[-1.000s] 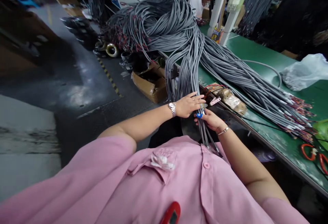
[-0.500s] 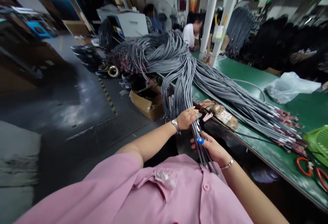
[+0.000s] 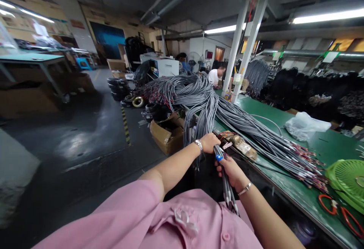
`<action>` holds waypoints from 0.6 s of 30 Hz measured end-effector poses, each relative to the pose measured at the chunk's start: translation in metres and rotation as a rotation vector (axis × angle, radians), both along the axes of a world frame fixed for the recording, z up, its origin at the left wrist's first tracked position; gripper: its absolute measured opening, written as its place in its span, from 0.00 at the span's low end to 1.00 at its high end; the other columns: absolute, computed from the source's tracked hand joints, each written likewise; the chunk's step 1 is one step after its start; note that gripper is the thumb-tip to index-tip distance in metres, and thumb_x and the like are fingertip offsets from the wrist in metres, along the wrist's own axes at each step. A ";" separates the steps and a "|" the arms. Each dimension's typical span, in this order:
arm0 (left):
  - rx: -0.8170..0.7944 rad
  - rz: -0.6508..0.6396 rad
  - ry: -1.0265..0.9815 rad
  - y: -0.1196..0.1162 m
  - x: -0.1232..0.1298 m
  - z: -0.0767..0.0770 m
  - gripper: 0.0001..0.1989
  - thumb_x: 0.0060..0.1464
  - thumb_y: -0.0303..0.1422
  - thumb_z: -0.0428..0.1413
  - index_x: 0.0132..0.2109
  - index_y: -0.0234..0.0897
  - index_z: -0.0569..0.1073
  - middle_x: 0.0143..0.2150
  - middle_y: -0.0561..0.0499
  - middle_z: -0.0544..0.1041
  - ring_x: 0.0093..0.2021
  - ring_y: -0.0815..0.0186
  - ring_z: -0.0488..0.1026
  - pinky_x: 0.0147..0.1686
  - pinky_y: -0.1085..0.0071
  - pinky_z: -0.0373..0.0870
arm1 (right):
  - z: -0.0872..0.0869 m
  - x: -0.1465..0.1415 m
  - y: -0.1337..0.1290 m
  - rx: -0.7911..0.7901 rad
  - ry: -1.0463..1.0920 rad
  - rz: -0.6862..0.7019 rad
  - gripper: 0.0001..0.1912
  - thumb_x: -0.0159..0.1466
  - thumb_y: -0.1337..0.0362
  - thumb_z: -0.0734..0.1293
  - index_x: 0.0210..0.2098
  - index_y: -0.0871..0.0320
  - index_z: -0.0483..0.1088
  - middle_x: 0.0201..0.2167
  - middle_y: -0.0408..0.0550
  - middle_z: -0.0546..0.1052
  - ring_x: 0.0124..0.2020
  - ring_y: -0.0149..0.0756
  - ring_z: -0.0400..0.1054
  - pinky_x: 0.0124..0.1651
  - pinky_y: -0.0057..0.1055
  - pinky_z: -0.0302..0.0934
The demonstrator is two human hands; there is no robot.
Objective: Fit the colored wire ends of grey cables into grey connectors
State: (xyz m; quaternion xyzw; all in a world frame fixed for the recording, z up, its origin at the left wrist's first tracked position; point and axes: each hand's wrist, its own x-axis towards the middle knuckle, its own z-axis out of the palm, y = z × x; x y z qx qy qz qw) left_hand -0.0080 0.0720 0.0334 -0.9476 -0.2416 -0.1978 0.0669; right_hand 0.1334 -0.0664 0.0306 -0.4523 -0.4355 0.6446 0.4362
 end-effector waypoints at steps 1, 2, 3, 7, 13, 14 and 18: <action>0.004 -0.005 -0.014 -0.003 0.001 0.010 0.05 0.36 0.31 0.59 0.24 0.38 0.70 0.25 0.45 0.76 0.30 0.57 0.73 0.36 0.61 0.65 | 0.006 0.000 -0.003 0.024 0.013 -0.006 0.18 0.55 0.55 0.72 0.38 0.56 0.64 0.24 0.38 0.67 0.17 0.22 0.58 0.17 0.19 0.55; 0.008 -0.012 -0.026 -0.007 0.003 0.020 0.04 0.36 0.30 0.59 0.23 0.38 0.70 0.25 0.45 0.76 0.30 0.56 0.73 0.36 0.61 0.64 | 0.013 0.001 -0.007 0.043 0.027 -0.013 0.18 0.55 0.55 0.72 0.38 0.56 0.64 0.24 0.38 0.67 0.17 0.22 0.57 0.17 0.19 0.55; 0.015 -0.020 -0.034 -0.011 0.004 0.029 0.04 0.36 0.30 0.59 0.23 0.38 0.70 0.25 0.44 0.76 0.30 0.56 0.73 0.36 0.61 0.64 | 0.019 0.002 -0.012 0.056 0.037 -0.023 0.18 0.55 0.55 0.72 0.37 0.56 0.64 0.24 0.38 0.67 0.17 0.21 0.56 0.17 0.19 0.54; 0.044 -0.010 -0.010 -0.036 0.013 0.043 0.04 0.40 0.33 0.59 0.25 0.38 0.71 0.26 0.44 0.76 0.30 0.56 0.73 0.37 0.61 0.64 | 0.037 0.019 -0.037 0.060 0.010 0.006 0.17 0.56 0.53 0.72 0.36 0.56 0.64 0.24 0.38 0.66 0.18 0.21 0.54 0.17 0.19 0.53; -0.032 0.034 -0.096 -0.052 0.028 0.004 0.08 0.43 0.37 0.59 0.27 0.38 0.70 0.27 0.46 0.75 0.31 0.58 0.71 0.39 0.59 0.64 | 0.037 0.050 -0.048 -0.061 -0.063 0.131 0.14 0.57 0.52 0.71 0.32 0.53 0.68 0.27 0.41 0.68 0.19 0.25 0.57 0.18 0.24 0.55; -0.086 0.046 -0.160 -0.050 0.026 -0.005 0.09 0.45 0.37 0.59 0.25 0.39 0.69 0.26 0.47 0.74 0.30 0.59 0.71 0.39 0.59 0.64 | 0.039 0.054 -0.045 -0.066 -0.084 0.163 0.13 0.58 0.52 0.71 0.34 0.52 0.69 0.28 0.43 0.70 0.19 0.27 0.59 0.19 0.26 0.57; -0.522 0.060 -0.678 -0.034 0.000 -0.034 0.14 0.45 0.41 0.61 0.21 0.39 0.67 0.21 0.51 0.69 0.26 0.63 0.66 0.36 0.62 0.64 | 0.058 0.070 -0.030 0.112 -0.288 0.292 0.14 0.60 0.52 0.69 0.44 0.46 0.73 0.36 0.48 0.76 0.30 0.39 0.71 0.32 0.36 0.67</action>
